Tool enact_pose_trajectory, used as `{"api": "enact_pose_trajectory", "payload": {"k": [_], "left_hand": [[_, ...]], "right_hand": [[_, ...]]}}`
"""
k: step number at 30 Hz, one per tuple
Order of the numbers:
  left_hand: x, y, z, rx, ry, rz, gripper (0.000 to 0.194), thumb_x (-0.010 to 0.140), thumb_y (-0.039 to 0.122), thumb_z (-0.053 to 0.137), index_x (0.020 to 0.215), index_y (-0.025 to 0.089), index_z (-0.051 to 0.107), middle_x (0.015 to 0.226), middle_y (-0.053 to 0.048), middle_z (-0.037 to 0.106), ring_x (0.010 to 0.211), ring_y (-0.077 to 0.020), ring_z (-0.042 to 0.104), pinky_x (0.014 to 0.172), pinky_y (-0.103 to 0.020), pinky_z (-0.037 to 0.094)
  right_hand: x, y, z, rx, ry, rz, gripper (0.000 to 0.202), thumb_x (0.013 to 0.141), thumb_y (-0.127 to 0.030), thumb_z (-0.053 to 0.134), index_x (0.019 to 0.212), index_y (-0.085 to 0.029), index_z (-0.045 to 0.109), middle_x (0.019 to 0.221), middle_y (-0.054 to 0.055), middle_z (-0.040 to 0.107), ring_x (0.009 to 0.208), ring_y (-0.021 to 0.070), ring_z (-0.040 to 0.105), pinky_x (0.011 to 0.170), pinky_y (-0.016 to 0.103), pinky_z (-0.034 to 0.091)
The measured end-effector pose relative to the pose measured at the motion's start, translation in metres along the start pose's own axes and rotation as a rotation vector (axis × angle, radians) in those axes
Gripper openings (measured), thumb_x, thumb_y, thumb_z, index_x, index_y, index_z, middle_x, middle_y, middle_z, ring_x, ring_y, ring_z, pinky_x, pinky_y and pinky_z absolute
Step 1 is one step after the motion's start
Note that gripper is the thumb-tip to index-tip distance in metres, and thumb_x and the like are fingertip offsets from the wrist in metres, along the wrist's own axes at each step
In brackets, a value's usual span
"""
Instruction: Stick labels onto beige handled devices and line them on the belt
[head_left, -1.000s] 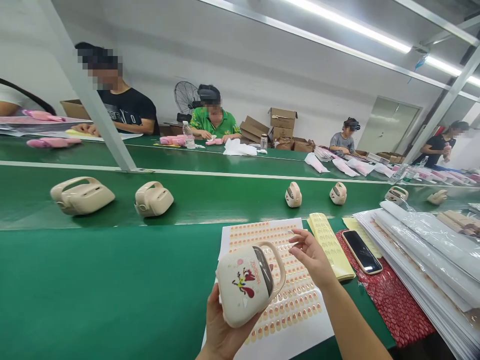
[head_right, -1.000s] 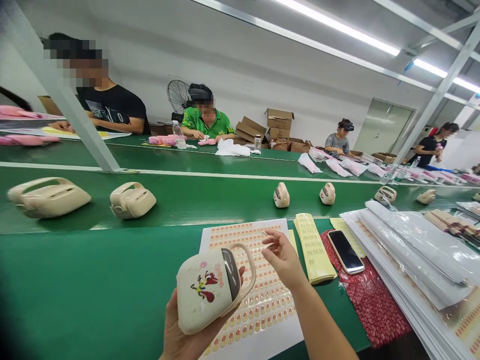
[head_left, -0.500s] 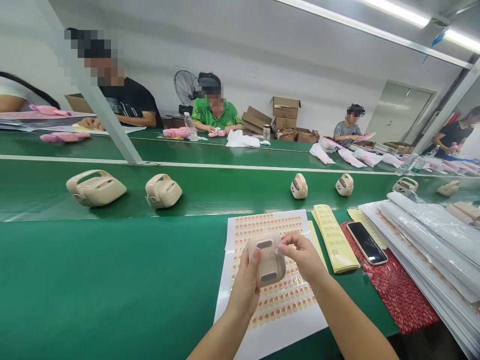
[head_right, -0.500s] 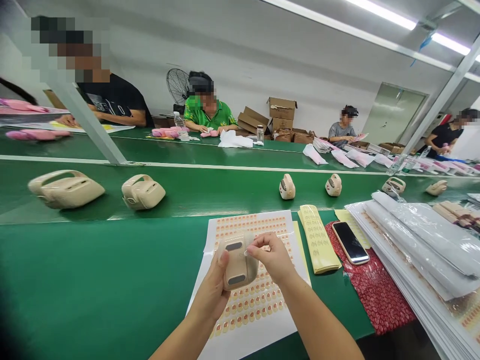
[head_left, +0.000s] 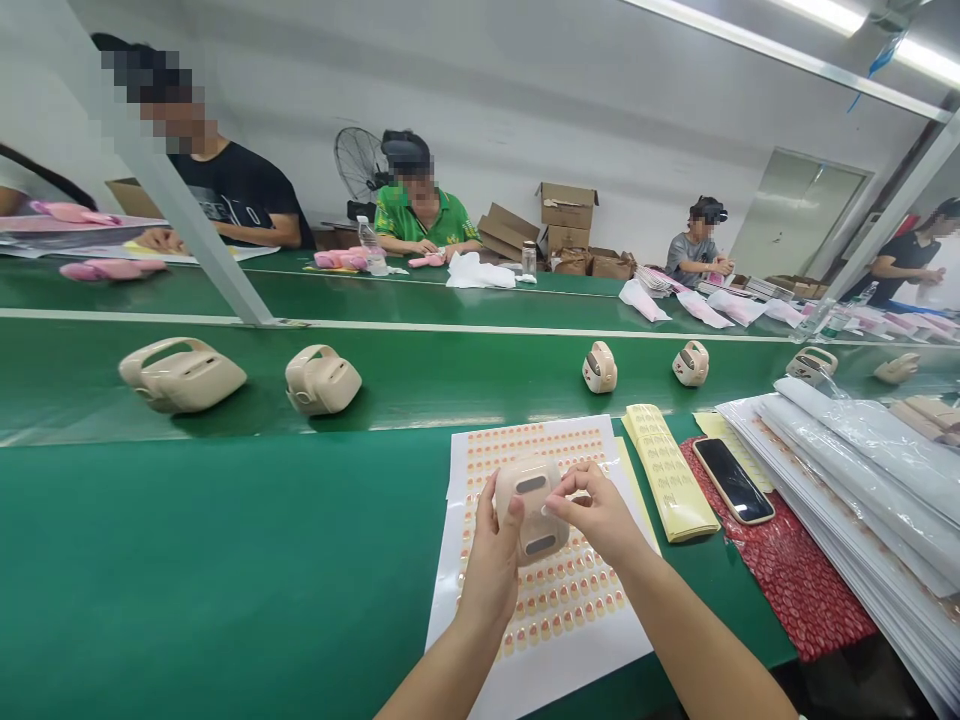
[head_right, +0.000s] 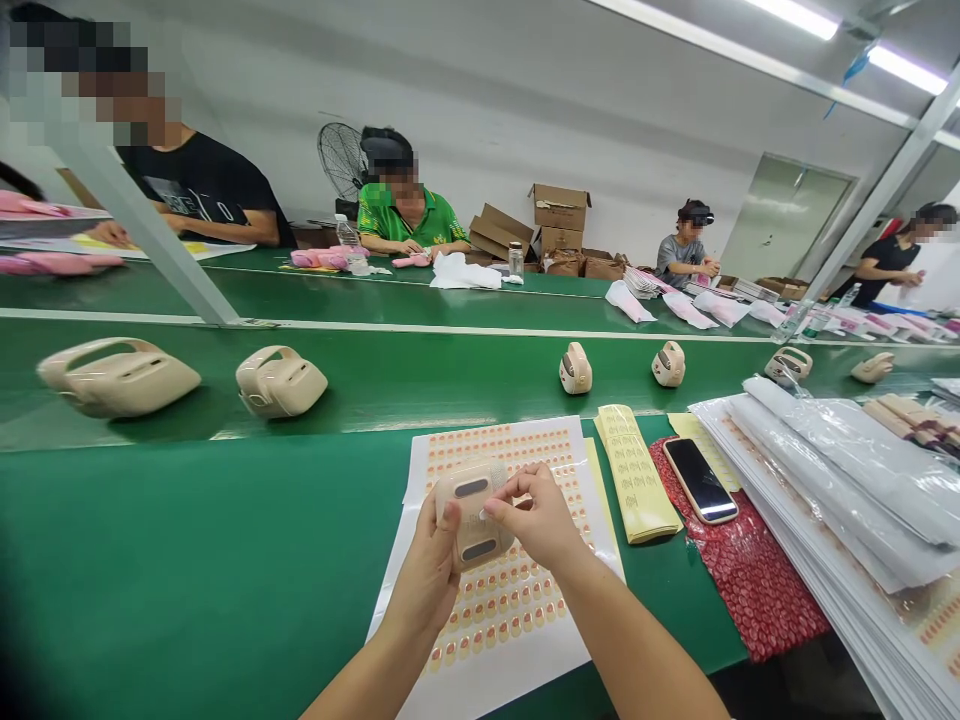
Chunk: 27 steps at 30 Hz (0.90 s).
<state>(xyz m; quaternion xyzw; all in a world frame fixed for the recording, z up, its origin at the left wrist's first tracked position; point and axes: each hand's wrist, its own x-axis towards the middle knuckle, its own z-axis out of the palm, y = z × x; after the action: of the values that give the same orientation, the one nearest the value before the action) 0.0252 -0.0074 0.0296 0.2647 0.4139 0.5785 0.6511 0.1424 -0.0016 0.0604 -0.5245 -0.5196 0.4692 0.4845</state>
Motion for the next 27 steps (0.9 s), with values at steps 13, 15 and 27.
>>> {"api": "enact_pose_trajectory", "payload": {"k": [13,15,27], "left_hand": [[0.0,0.001,-0.001,-0.005,-0.004,0.019,0.076,0.061,0.051,0.069,0.126,0.028,0.037,0.112,-0.011,0.055,0.098,-0.0267,0.057,0.08,-0.037,0.047],[0.0,0.001,-0.002,-0.003,0.001,0.02,0.076,0.061,0.051,0.069,0.125,0.028,0.037,0.112,-0.01,0.055,0.098,-0.0261,0.057,0.08,-0.037,0.047],[0.008,-0.012,-0.006,0.012,0.085,0.021,0.074,0.059,0.051,0.071,0.122,0.03,0.039,0.1,-0.005,0.057,0.089,-0.0218,0.06,0.073,-0.033,0.05]], "right_hand": [[0.004,0.007,0.003,-0.051,0.019,-0.05,0.013,0.062,-0.031,0.065,0.061,-0.02,0.059,0.082,0.003,0.042,0.085,0.0181,0.047,0.066,0.029,0.046],[0.003,0.006,0.003,-0.061,0.026,-0.056,0.013,0.063,-0.031,0.064,0.061,-0.02,0.058,0.082,0.002,0.041,0.085,0.0181,0.047,0.067,0.03,0.046],[-0.007,0.015,0.014,-0.38,0.147,-0.412,0.009,0.075,-0.019,0.051,0.065,-0.021,0.052,0.088,0.007,0.045,0.085,0.02,0.049,0.075,0.039,0.046]]}}
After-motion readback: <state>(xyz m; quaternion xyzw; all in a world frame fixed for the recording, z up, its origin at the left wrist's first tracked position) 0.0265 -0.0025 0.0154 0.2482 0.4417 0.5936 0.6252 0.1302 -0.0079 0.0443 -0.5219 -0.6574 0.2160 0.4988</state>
